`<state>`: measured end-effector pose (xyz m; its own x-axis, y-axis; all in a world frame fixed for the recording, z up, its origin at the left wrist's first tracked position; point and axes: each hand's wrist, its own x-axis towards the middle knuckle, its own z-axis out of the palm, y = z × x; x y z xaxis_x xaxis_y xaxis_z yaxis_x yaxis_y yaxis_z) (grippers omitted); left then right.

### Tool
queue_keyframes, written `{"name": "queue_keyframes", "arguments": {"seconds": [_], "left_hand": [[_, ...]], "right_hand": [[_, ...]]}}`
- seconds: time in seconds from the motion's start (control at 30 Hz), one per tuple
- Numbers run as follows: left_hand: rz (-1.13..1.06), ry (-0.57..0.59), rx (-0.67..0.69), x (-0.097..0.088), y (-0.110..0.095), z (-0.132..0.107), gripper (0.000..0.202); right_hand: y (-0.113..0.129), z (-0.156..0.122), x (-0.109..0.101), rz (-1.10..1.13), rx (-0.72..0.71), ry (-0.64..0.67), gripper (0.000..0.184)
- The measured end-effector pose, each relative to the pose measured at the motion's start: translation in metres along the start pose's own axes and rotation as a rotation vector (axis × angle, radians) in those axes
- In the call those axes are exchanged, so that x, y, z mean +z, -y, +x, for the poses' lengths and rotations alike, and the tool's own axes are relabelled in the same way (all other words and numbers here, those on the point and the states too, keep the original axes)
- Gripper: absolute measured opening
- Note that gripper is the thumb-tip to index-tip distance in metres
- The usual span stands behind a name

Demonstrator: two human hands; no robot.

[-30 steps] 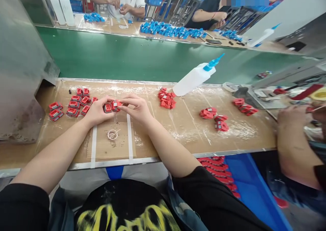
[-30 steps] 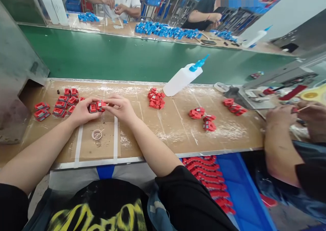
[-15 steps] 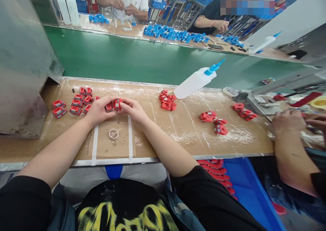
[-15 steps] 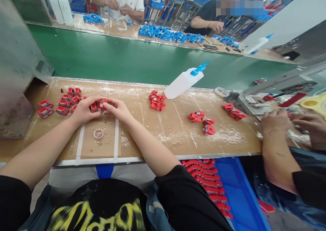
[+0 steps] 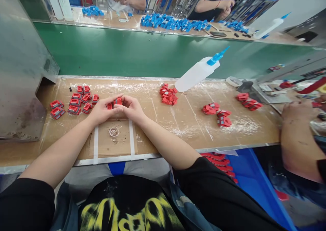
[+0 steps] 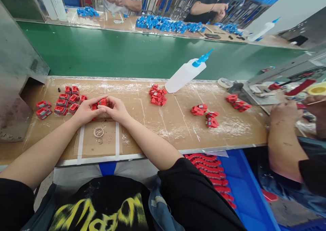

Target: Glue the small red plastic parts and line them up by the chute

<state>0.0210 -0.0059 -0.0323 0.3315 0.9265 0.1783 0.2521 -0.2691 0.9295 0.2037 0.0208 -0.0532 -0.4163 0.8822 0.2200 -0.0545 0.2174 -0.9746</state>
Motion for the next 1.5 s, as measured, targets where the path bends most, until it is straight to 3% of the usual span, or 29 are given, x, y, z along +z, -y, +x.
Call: {"name": "queue_keyframes", "arguments": {"seconds": [0.13, 0.23, 0.3, 0.4, 0.5, 0.57, 0.6, 0.67, 0.7, 0.77, 0.83, 0.93, 1.0, 1.17, 1.5], "left_hand": [[0.062, 0.011, 0.026, -0.003, 0.001, -0.001, 0.073], [0.168, 0.012, -0.027, -0.007, 0.003, -0.004, 0.083], [0.205, 0.017, -0.043, -0.007, 0.006, -0.004, 0.070], [0.212, 0.000, -0.006, -0.005, 0.012, -0.001, 0.052], [0.155, -0.021, -0.029, -0.001, 0.015, 0.002, 0.054], [0.108, -0.020, -0.068, 0.000, 0.015, 0.003, 0.061], [0.094, -0.024, -0.075, 0.000, 0.015, 0.003, 0.063], [0.104, -0.060, -0.068, -0.002, 0.015, 0.001, 0.063], [0.117, -0.083, -0.064, -0.004, 0.014, 0.000, 0.061], [0.115, -0.103, -0.066, -0.007, 0.014, -0.001, 0.055], [0.065, -0.091, -0.070, -0.011, 0.015, -0.001, 0.059], [-0.054, -0.089, -0.076, -0.012, 0.017, 0.002, 0.079], [-0.118, -0.120, -0.103, -0.010, 0.019, 0.004, 0.085], [-0.065, -0.141, -0.137, -0.007, 0.019, 0.008, 0.059], [0.107, -0.123, -0.115, -0.005, 0.016, 0.007, 0.061]], "right_hand": [[0.012, -0.002, -0.003, -0.084, -0.051, -0.017, 0.033], [0.025, -0.023, -0.029, -0.372, -0.089, -0.049, 0.032], [0.030, -0.054, -0.064, -0.658, -0.105, -0.063, 0.032], [0.030, -0.112, -0.137, -1.103, -0.069, -0.121, 0.033], [0.029, -0.154, -0.206, -1.452, -0.005, -0.248, 0.033], [0.033, -0.159, -0.226, -1.560, -0.006, -0.425, 0.040], [0.036, -0.154, -0.224, -1.554, -0.035, -0.509, 0.044], [0.045, -0.132, -0.197, -1.418, -0.112, -0.552, 0.043], [0.050, -0.116, -0.174, -1.305, -0.153, -0.489, 0.037], [0.060, -0.082, -0.120, -1.078, -0.182, -0.211, 0.028], [0.066, -0.051, -0.070, -0.992, -0.275, 0.041, 0.039], [0.062, -0.026, -0.026, -0.934, -0.424, 0.245, 0.043], [0.053, -0.024, -0.018, -0.855, -0.435, 0.386, 0.044], [0.039, -0.039, -0.019, -0.704, -0.418, 0.596, 0.047], [0.035, -0.037, -0.013, -0.855, -0.530, 0.527, 0.044]]}}
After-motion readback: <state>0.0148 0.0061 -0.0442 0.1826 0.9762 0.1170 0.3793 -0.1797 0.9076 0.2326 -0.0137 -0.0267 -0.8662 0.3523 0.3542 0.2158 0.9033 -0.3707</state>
